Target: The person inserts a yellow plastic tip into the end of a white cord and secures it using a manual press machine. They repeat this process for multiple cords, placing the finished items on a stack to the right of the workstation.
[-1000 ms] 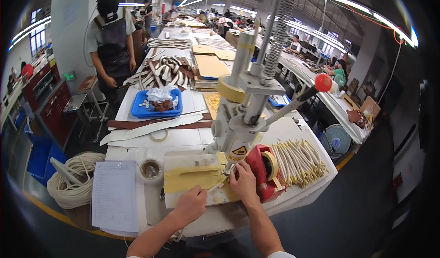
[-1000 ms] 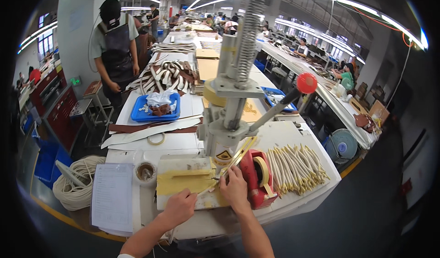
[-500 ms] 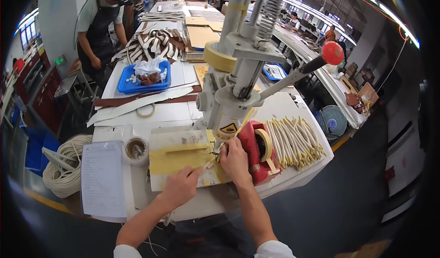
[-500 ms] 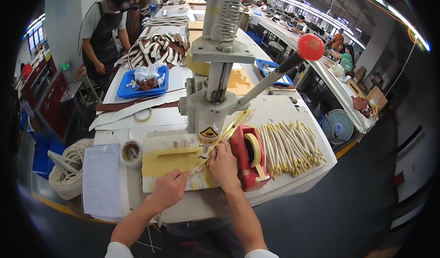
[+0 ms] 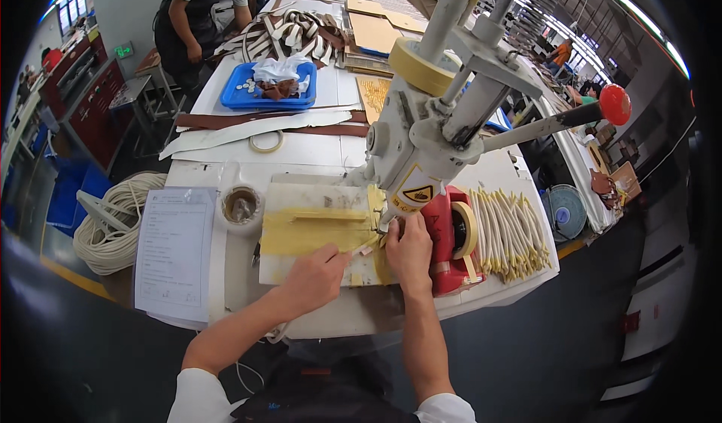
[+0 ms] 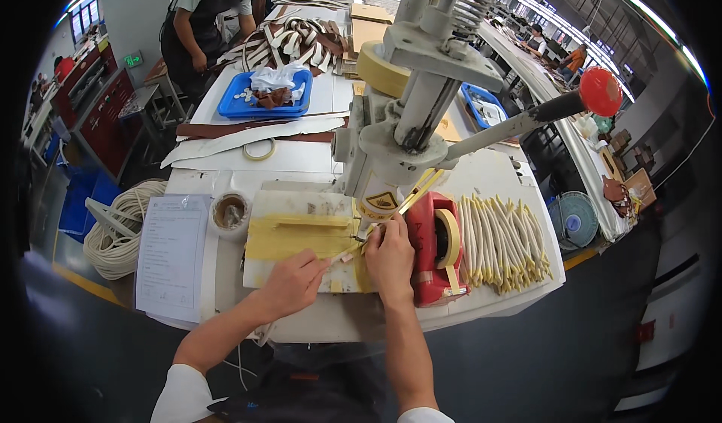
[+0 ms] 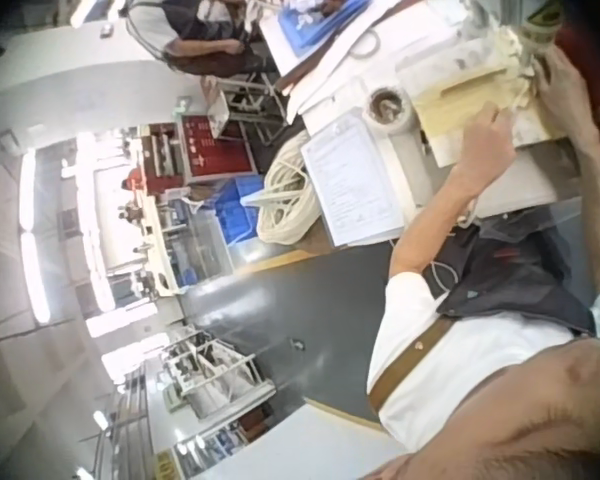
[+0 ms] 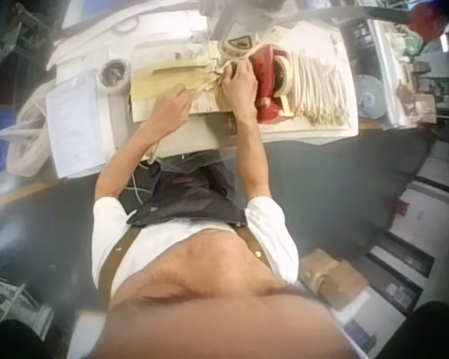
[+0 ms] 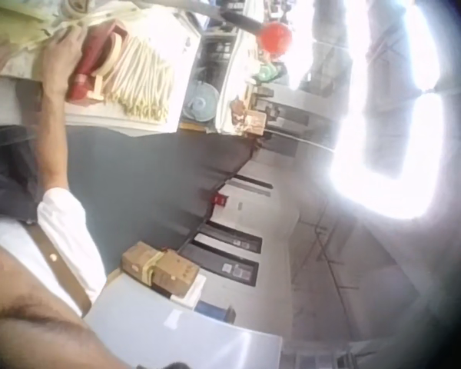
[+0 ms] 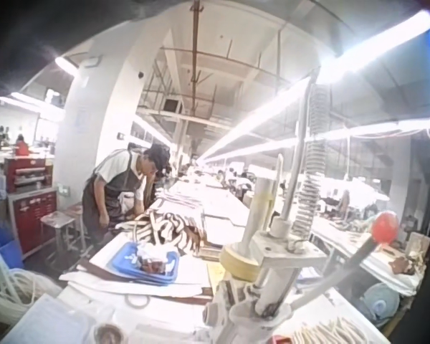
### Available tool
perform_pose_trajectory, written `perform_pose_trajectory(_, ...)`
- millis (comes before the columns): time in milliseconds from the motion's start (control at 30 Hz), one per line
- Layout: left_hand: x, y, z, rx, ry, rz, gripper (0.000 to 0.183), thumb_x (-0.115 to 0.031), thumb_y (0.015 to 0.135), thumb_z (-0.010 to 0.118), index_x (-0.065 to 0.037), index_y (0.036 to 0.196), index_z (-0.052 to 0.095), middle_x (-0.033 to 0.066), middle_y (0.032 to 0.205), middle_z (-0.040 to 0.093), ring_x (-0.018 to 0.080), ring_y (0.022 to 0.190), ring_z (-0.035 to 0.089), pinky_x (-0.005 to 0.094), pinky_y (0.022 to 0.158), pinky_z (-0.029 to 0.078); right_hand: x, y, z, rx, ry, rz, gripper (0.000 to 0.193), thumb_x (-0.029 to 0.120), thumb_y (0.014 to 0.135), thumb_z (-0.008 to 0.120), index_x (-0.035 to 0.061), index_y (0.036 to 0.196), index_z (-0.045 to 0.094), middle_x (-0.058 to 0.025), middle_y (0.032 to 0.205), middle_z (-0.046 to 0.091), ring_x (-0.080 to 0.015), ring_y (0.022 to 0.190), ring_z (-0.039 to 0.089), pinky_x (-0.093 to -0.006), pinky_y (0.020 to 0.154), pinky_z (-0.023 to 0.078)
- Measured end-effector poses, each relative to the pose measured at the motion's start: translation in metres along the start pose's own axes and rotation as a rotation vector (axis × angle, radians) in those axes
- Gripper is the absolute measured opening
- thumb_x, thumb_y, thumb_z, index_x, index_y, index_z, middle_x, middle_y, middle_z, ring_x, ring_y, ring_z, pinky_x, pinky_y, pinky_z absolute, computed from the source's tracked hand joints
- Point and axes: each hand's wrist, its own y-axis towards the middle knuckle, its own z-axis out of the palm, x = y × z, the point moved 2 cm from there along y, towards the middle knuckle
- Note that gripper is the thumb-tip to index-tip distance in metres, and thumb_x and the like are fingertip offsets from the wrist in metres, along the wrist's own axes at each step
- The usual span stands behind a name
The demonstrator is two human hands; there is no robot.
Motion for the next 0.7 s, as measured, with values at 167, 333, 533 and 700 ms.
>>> perform_pose_trajectory(167,0.0009,0.0022,0.001,-0.01,0.091,0.076,0.026,0.0,0.082,0.067,0.0,0.108,0.071,0.0095,0.086,0.057,0.0272,0.072,0.062,0.037,0.064,0.052,-0.0021,-0.0025,0.002,-0.01,-0.024,0.013,0.021,0.014,0.093,0.064,-0.0021,0.107,0.063,-0.0211,0.135,0.06,-0.0409,0.102,0.068,-0.047,0.084,0.058)
perform_pose_trajectory(333,0.0027,0.0046,-0.0008,-0.009,0.121,0.124,0.031,0.002,0.078,0.066,0.0,0.108,0.071,0.009,0.085,0.057,0.0261,0.073,0.062,0.0363,0.064,0.053,-0.003,-0.0044,0.0032,-0.038,-0.046,-0.006,0.023,0.014,0.092,0.064,-0.0028,0.109,0.064,-0.0204,0.136,0.06,-0.0398,0.103,0.068,-0.0452,0.085,0.058)
perform_pose_trajectory(533,0.0017,0.0074,0.0003,0.072,0.093,0.163,0.037,0.001,0.079,0.064,0.003,0.115,0.066,0.0123,0.092,0.056,0.0286,0.077,0.063,0.0373,0.068,0.054,-0.0028,-0.0054,0.0066,-0.118,-0.044,-0.024,0.016,0.013,0.093,0.064,-0.0017,0.099,0.065,-0.0169,0.108,0.064,-0.0397,0.091,0.067,-0.0473,0.079,0.054)
perform_pose_trajectory(700,0.0034,0.0064,0.0011,0.067,-0.018,0.089,0.033,0.001,0.084,0.062,0.005,0.116,0.066,0.0138,0.092,0.056,0.0299,0.077,0.063,0.0384,0.069,0.054,-0.0054,-0.0043,0.007,-0.045,-0.063,0.008,0.025,0.014,0.09,0.065,-0.0027,0.109,0.066,-0.023,0.136,0.06,-0.0388,0.105,0.069,-0.0448,0.085,0.059)
